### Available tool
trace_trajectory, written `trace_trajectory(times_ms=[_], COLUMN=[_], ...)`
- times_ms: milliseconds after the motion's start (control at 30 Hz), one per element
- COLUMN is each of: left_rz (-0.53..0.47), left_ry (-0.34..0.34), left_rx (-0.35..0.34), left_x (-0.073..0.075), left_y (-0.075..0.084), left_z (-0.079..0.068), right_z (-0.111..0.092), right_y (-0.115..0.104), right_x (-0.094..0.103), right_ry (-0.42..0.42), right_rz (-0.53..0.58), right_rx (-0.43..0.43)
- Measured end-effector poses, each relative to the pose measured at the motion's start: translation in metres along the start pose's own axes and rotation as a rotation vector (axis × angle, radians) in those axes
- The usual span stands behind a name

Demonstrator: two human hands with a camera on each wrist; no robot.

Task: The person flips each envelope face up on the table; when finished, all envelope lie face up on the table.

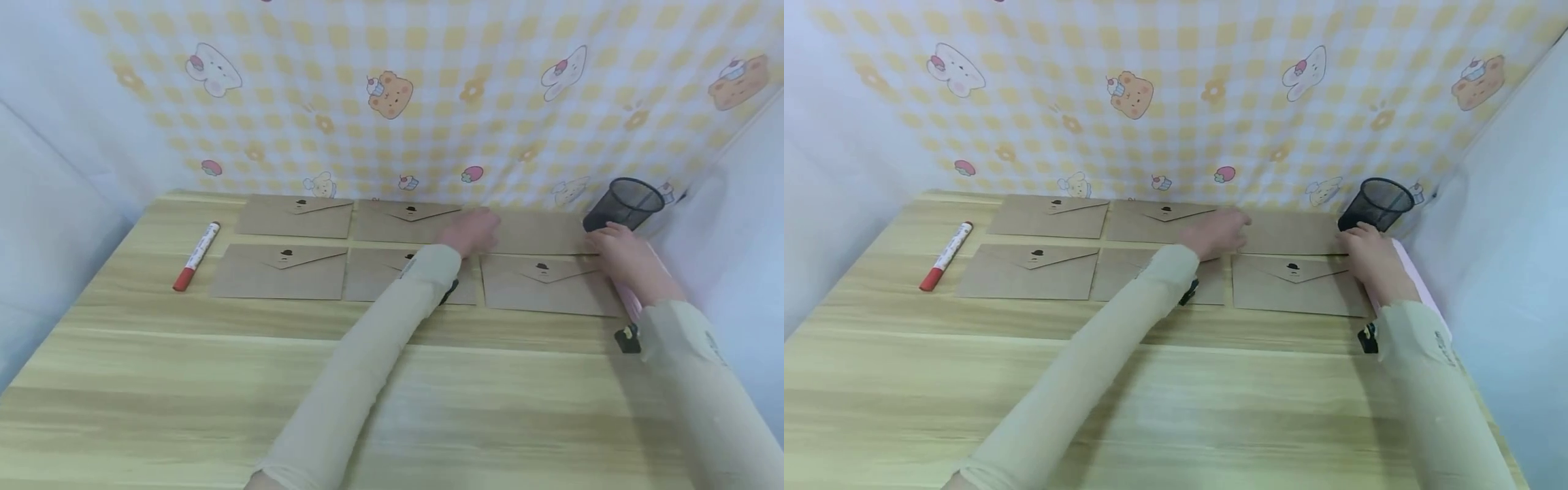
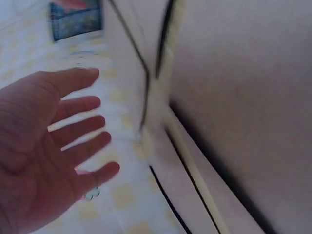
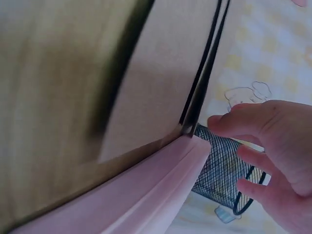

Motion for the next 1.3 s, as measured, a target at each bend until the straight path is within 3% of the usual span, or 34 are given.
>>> trace_trajectory(times_ms=[100,233,500,733,933,1167,1300], left_rz=[-0.050,-0.043,-0.117,-0.041,-0.053,0.039,0.048], left_ry=[-0.080,-0.112,-0.097,-0.068,-0.046,-0.078,-0.020], left_rx=[-0.026,-0.046,0.009,0.026,0.067,-0.063,-0.072], left_x=[-0.003,-0.011,-0.021,-0.023,-0.019,-0.012,-0.008], left_y=[0.003,0.003,-0.006,0.002,-0.001,0.007,0.004], left_z=[0.012,0.027,0.036,0.035,0.037,0.040,0.042], right_z=[0.008,0.017,0.029,0.028,0.031,0.031,0.031], right_y=[-0.001,-0.005,-0.008,-0.005,-0.007,-0.006,-0.004], right_x=[-0.002,-0.009,-0.020,-0.020,-0.017,-0.016,-0.013], right_ry=[-0.054,-0.134,-0.179,-0.156,-0.178,-0.189,-0.132], right_rz=[-0.022,-0.032,-0.037,0.036,0.046,0.043,0.045], right_rx=[-0.010,-0.050,-0.082,-0.080,-0.066,-0.061,-0.048])
Point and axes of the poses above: each hand's wrist, its own z-axis towards the middle knuckle, its own x-axis out of the back of the hand, y = z × x, the point moved 5 cm from there along z, towards the middle knuckle, and after that the axes turned 13 degrees about -y, right-handed, at the moved point
